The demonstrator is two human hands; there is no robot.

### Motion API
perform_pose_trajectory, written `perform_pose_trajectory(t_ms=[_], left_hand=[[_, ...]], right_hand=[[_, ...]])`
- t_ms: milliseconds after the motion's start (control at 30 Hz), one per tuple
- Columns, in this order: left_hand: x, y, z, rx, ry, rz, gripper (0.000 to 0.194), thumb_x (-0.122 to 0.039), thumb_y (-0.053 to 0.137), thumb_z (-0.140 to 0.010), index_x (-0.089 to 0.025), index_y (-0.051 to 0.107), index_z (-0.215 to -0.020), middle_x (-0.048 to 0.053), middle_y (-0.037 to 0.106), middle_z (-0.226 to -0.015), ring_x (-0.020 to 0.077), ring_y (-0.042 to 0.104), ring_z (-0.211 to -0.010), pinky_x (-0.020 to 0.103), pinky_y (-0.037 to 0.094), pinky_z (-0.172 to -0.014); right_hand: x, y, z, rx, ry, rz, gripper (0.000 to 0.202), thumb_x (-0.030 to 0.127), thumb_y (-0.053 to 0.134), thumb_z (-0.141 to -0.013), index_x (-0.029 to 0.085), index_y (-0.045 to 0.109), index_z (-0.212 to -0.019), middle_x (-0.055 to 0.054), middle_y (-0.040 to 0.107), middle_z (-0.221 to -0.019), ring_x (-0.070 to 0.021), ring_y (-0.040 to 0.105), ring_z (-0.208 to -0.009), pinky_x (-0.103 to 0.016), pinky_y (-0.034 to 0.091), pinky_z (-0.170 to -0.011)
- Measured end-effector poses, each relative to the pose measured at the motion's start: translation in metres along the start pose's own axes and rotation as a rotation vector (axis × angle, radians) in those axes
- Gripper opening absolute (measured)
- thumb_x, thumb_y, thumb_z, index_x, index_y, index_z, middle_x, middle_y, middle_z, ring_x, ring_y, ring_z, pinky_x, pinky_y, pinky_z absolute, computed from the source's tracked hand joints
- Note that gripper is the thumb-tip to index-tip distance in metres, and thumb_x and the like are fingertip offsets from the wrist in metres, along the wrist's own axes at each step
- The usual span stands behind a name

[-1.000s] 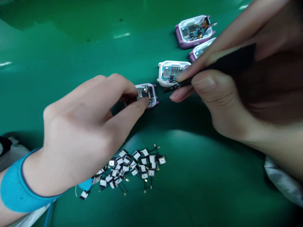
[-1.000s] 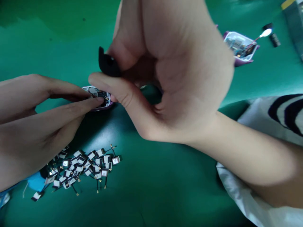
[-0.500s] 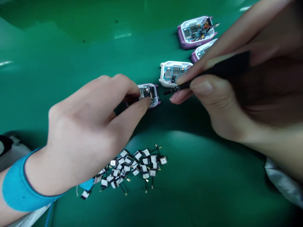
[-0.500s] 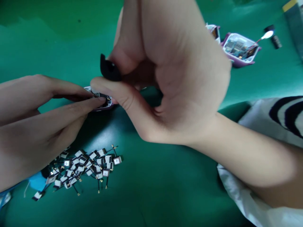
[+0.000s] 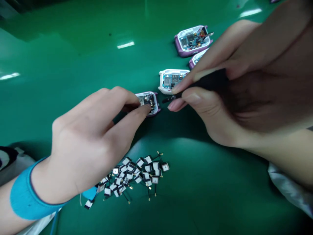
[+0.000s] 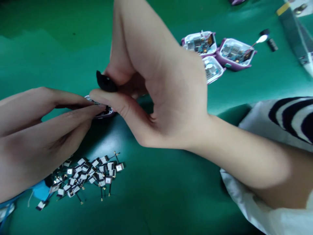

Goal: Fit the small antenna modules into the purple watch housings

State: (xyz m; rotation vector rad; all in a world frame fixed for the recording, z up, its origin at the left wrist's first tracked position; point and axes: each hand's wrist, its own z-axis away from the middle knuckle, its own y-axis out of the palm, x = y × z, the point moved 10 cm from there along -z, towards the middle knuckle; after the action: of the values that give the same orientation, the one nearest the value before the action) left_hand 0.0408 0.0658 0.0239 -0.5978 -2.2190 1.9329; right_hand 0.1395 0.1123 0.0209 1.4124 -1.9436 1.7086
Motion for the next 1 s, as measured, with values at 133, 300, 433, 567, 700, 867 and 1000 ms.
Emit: perform_pose_trajectory(t_ms=[133,300,433,567,700,867,1000], left_hand=[[-0.005,-0.002,0.001,-0.029,0.064,-0.021,0.026,-0.036,0.048,-0.083,-0.016,0.066,-0.086,0.002,0.063,-0.08,0.0106,0.055,-0.066,0.024,0.039,-0.055],[-0.004,0.001,0.004,0.003,0.086,-0.007,0.026,-0.035,0.049,-0.082,-0.017,0.066,-0.089,0.003,0.064,-0.087,0.0104,0.057,-0.069,0.023,0.041,-0.056],[-0.002,0.0,0.003,0.001,0.082,0.0,0.027,-0.037,0.05,-0.082,-0.017,0.066,-0.09,0.003,0.064,-0.085,0.0108,0.057,-0.068,0.024,0.041,-0.054],[-0.002,0.004,0.0,0.001,0.049,-0.008,0.026,-0.036,0.049,-0.082,-0.018,0.066,-0.088,0.003,0.064,-0.085,0.011,0.057,-0.067,0.024,0.04,-0.053],[-0.003,0.008,0.0,0.004,0.038,-0.011,0.026,-0.036,0.048,-0.083,-0.017,0.067,-0.087,0.002,0.064,-0.079,0.0106,0.055,-0.064,0.024,0.039,-0.052],[0.0,0.001,0.001,-0.032,-0.009,-0.017,0.026,-0.036,0.047,-0.083,-0.018,0.067,-0.081,0.001,0.062,-0.075,0.0103,0.054,-0.063,0.024,0.037,-0.052],[-0.001,0.0,0.0,-0.01,-0.011,-0.012,0.027,-0.039,0.045,-0.083,-0.021,0.065,-0.085,0.0,0.06,-0.075,0.0112,0.056,-0.067,0.025,0.039,-0.054]], right_hand=[[-0.007,-0.013,-0.004,-0.064,0.218,0.002,0.008,0.026,0.062,-0.06,0.022,0.063,-0.053,0.002,0.061,-0.047,-0.0112,0.057,-0.046,-0.028,0.052,-0.066],[-0.006,-0.005,-0.007,0.062,0.072,0.01,0.02,0.037,0.057,-0.066,0.022,0.067,-0.058,0.003,0.064,-0.053,-0.011,0.059,-0.05,-0.027,0.05,-0.061],[-0.007,-0.009,-0.006,0.063,0.045,0.022,0.017,0.035,0.059,-0.067,0.022,0.067,-0.06,0.004,0.065,-0.056,-0.0109,0.06,-0.05,-0.027,0.05,-0.061],[-0.008,-0.008,-0.005,0.07,0.121,0.003,0.013,0.034,0.063,-0.066,0.024,0.066,-0.059,0.007,0.065,-0.054,-0.0083,0.06,-0.049,-0.024,0.05,-0.064],[-0.011,-0.014,-0.006,-0.026,0.239,0.057,0.016,0.026,0.07,-0.062,0.024,0.061,-0.048,0.009,0.062,-0.048,-0.0078,0.062,-0.052,-0.02,0.051,-0.061],[-0.004,-0.017,-0.006,-0.127,0.22,0.026,0.023,0.019,0.074,-0.057,0.023,0.057,-0.043,0.006,0.061,-0.046,-0.01,0.061,-0.05,-0.021,0.054,-0.061],[-0.003,-0.02,-0.002,-0.147,0.222,0.001,0.026,0.021,0.066,-0.069,0.021,0.055,-0.044,0.005,0.062,-0.05,-0.008,0.06,-0.047,-0.018,0.053,-0.058]])
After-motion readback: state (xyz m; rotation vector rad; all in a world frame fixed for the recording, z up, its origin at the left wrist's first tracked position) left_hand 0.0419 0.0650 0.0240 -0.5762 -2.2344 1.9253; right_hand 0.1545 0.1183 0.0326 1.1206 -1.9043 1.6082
